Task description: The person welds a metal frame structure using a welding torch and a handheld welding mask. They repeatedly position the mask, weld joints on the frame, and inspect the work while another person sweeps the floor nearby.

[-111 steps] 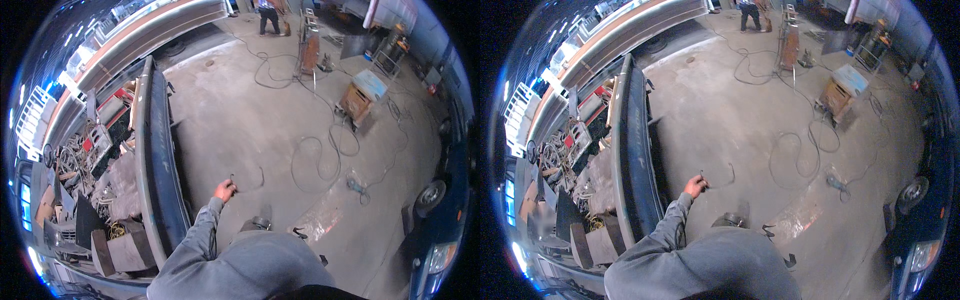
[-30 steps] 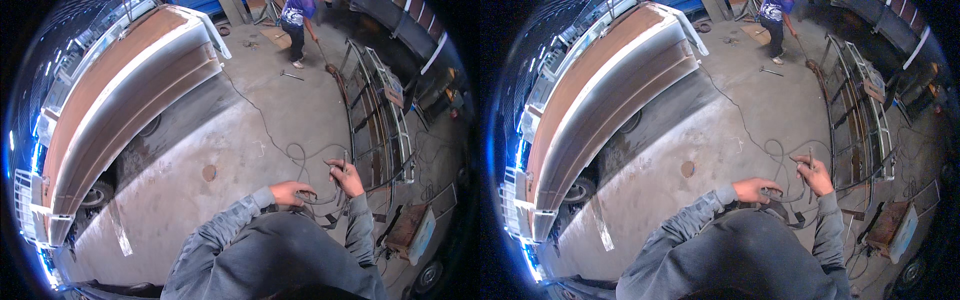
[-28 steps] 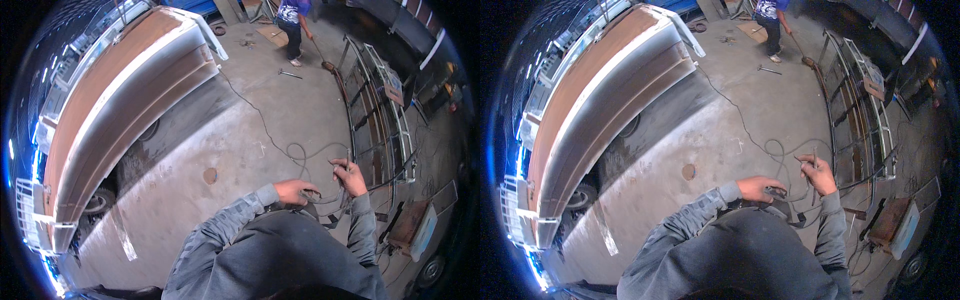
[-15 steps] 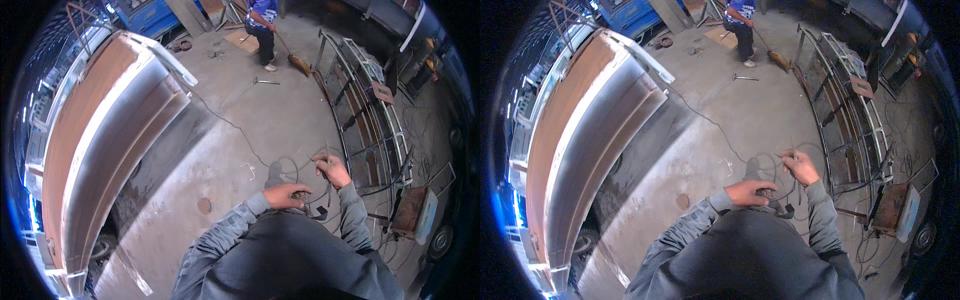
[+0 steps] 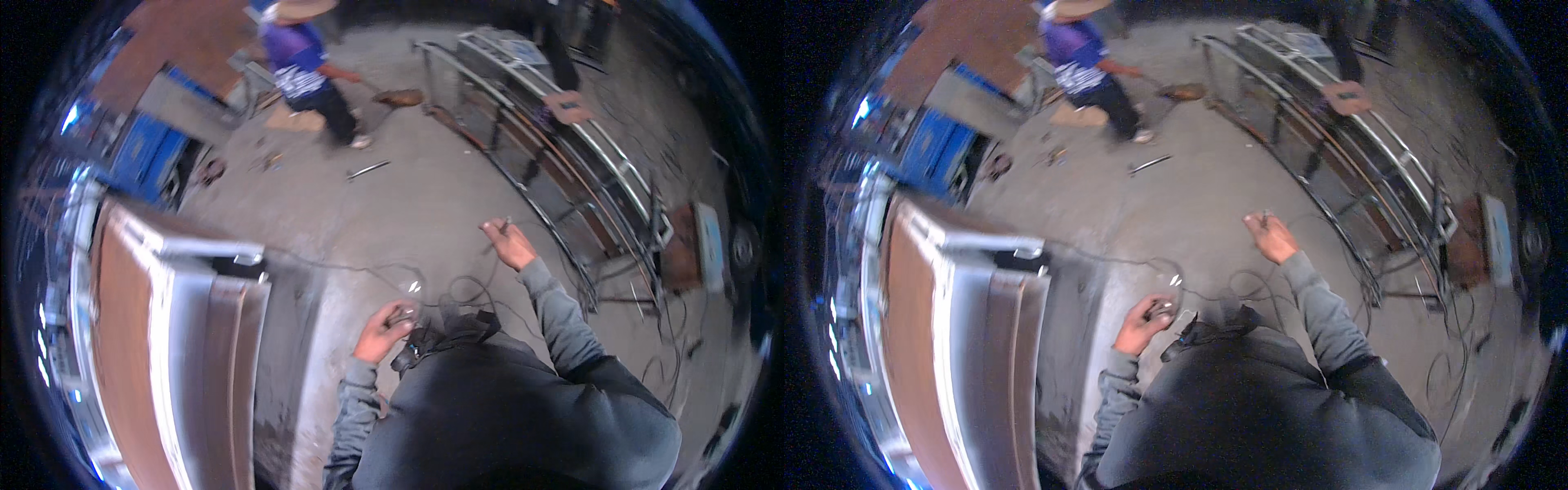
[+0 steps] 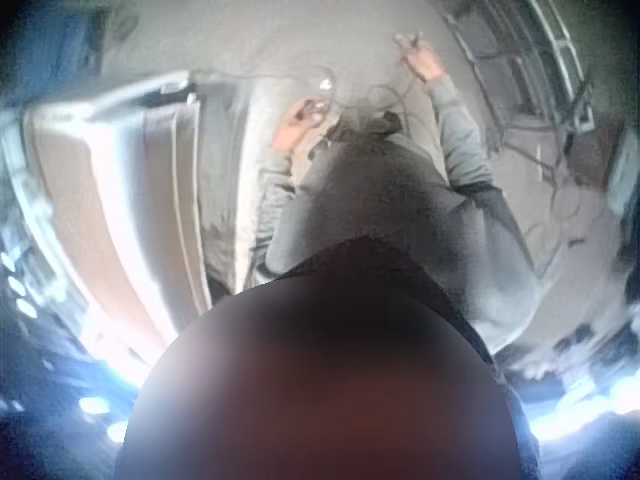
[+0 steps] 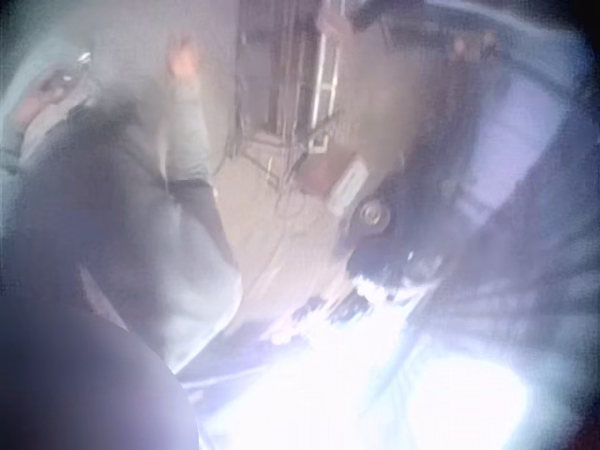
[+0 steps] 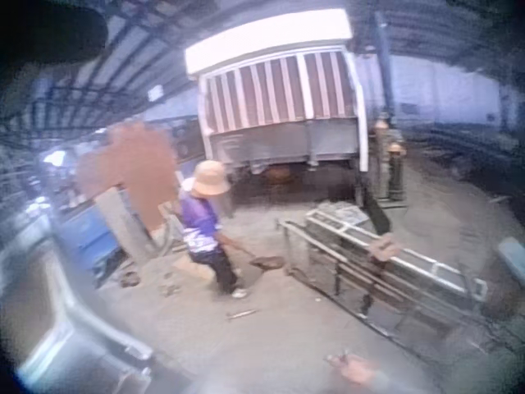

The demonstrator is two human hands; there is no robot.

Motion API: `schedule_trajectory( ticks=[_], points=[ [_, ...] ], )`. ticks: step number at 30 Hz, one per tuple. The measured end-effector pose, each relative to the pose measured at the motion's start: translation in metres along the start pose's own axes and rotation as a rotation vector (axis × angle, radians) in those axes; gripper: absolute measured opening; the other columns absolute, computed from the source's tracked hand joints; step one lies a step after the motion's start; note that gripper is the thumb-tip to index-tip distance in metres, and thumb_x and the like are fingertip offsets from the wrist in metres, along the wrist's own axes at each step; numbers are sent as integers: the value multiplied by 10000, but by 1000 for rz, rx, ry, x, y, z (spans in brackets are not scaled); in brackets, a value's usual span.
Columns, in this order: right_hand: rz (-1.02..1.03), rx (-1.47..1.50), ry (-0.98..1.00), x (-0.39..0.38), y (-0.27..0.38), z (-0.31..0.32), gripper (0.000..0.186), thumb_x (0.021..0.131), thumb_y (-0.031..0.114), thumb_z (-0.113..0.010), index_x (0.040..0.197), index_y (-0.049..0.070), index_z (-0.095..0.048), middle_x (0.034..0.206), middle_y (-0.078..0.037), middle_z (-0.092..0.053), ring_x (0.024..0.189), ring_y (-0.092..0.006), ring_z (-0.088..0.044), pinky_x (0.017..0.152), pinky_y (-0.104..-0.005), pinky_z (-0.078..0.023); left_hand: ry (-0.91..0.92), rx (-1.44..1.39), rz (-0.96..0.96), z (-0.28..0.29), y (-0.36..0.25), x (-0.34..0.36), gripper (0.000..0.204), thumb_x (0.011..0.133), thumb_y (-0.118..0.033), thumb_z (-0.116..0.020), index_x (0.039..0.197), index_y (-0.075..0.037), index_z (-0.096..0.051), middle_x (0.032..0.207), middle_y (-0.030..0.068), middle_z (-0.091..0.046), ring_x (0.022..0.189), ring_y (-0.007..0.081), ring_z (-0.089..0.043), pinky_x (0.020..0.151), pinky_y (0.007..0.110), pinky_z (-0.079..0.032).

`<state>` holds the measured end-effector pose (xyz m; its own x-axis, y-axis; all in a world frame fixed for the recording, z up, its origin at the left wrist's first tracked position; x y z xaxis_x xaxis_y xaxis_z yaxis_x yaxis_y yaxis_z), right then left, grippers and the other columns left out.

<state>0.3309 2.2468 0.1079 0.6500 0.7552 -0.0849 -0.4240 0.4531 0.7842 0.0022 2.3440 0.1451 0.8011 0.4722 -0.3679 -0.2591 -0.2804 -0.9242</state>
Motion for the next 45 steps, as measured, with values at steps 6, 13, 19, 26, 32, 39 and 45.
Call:
schedule_trajectory(
  ticks=[6, 13, 19, 26, 32, 39, 45],
  points=[
    [-421, 7, 46, -1, -43, 36, 590, 969, 573, -412, 1118, 66, -676, 895, -154, -709, 958, -360, -663, 849, -439, -492, 34, -15, 33, 68, 24, 43, 400, 894, -89, -646, 1283, -29, -575, 1105, 49, -670, 988, 124, -623, 853, 276, -495],
    [-665, 67, -209, -50, -71, 65, 485, 994, 480, -497, 1085, 29, -651, 857, -109, -712, 736, -194, -666, 677, -349, -522, 255, 63, -9, 105, -21, 130, 403, 918, -119, -640, 1301, -23, -560, 1116, 62, -669, 1008, 151, -633, 878, 297, -495],
    [-654, 341, -487, -71, -44, 74, 429, 1017, 421, -491, 1031, 16, -631, 856, -87, -701, 716, -172, -644, 608, -324, -527, 390, 49, -43, 125, -58, 196, 448, 917, -184, -652, 1306, 7, -536, 1130, 122, -674, 1046, 217, -656, 942, 344, -495],
    [-524, 664, -967, -126, -32, 117, 410, 1029, 375, -484, 1042, -11, -621, 817, -101, -681, 681, -156, -630, 597, -300, -498, 505, 101, -27, 126, -64, 237, 423, 945, -235, -644, 1238, 42, -519, 1120, 193, -685, 1031, 273, -675, 964, 408, -507],
    [-297, 449, -1384, -151, 14, 198, 279, 988, 264, -593, 1073, -1, -614, 778, -46, -585, 642, -110, -525, 591, -263, -461, 540, 94, 31, 120, -58, 271, 419, 941, -218, -650, 1238, 47, -523, 1127, 191, -680, 1039, 268, -670, 961, 395, -504],
    [-476, 284, -1248, -78, -109, 243, 342, 996, 294, -573, 1143, -9, -635, 903, -119, -709, 764, -175, -673, 683, -307, -538, 469, 143, 38, 103, -85, 329, 468, 936, -263, -658, 1250, 49, -506, 1142, 211, -667, 1033, 291, -672, 948, 412, -514],
    [-639, 119, -1258, -1, -252, 267, 360, 1000, 328, -559, 1095, -6, -655, 831, -95, -720, 695, -146, -663, 631, -292, -512, 336, 125, 81, 92, -99, 406, 456, 928, -265, -655, 1256, 22, -520, 1124, 197, -668, 975, 283, -670, 884, 409, -530]
  ],
)
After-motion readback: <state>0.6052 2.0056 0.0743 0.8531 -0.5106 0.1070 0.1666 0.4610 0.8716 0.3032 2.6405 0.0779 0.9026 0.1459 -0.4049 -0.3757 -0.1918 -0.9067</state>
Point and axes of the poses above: each hand's wrist, its own x-axis towards the middle knuckle, its own z-axis out of the back of the hand, y = z × x, the point moved 6 cm from there along x, towards the middle knuckle
